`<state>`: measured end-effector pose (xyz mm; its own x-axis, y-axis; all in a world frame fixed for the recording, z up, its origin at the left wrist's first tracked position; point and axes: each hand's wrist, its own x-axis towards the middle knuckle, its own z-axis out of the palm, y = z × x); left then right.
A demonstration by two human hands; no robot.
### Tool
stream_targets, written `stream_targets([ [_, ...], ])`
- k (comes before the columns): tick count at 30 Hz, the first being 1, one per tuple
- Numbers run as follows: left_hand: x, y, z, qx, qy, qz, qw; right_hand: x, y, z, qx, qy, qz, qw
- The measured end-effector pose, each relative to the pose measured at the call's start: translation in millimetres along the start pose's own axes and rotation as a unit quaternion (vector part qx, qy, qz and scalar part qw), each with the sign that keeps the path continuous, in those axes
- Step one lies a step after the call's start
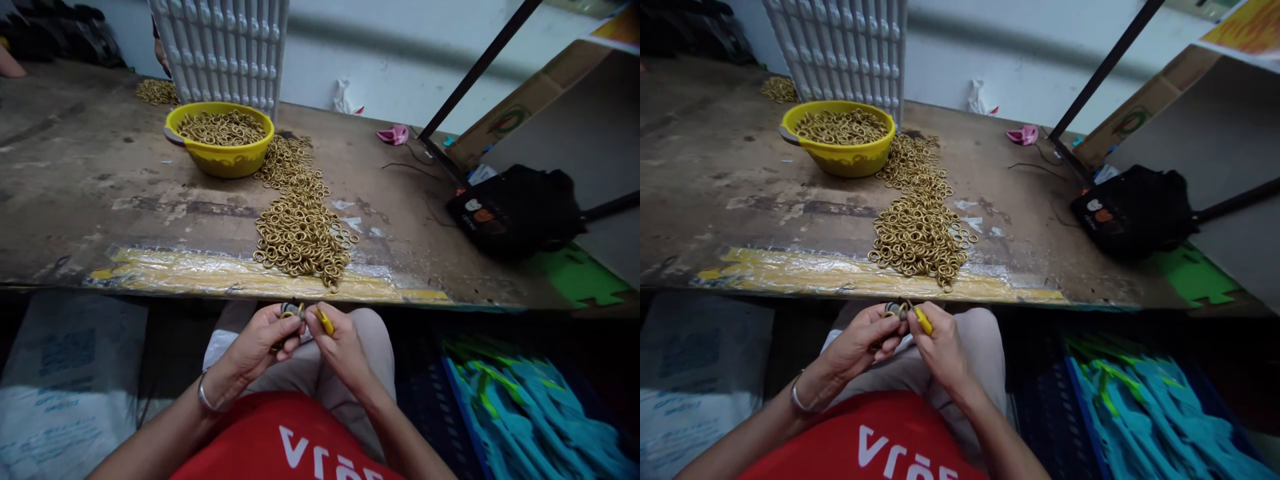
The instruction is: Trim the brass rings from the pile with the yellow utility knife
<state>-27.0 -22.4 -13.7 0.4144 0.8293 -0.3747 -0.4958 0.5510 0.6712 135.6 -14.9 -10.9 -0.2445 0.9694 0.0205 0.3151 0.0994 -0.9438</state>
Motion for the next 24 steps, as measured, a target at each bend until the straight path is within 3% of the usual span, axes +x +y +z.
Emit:
stream_targets([
  [3,-3,-2,-0.5,0.023,0.008,0.005,1.0,-4,-4,-7,-0.098,-0.004,-0.05,0.994],
  [9,-6,-3,-1.9,0.055,0.014,0.011,0.998,-12,-4,-7,-0.168,-0.005,-0.061,0.984],
  [15,-8,-2,1.9,0.1,0.051,0.05,0.992,-17,-5,-6,-0.357,-0.019,-0.065,0.932],
  [22,-11,4,1.0,0.191,0.064,0.069,0.977,-9,-6,-3,-0.463,-0.004,-0.08,0.883],
  [24,-16,9,1.1,0.217,0.054,0.063,0.973,-3,-2,-13,-0.495,-0.003,-0.041,0.868],
])
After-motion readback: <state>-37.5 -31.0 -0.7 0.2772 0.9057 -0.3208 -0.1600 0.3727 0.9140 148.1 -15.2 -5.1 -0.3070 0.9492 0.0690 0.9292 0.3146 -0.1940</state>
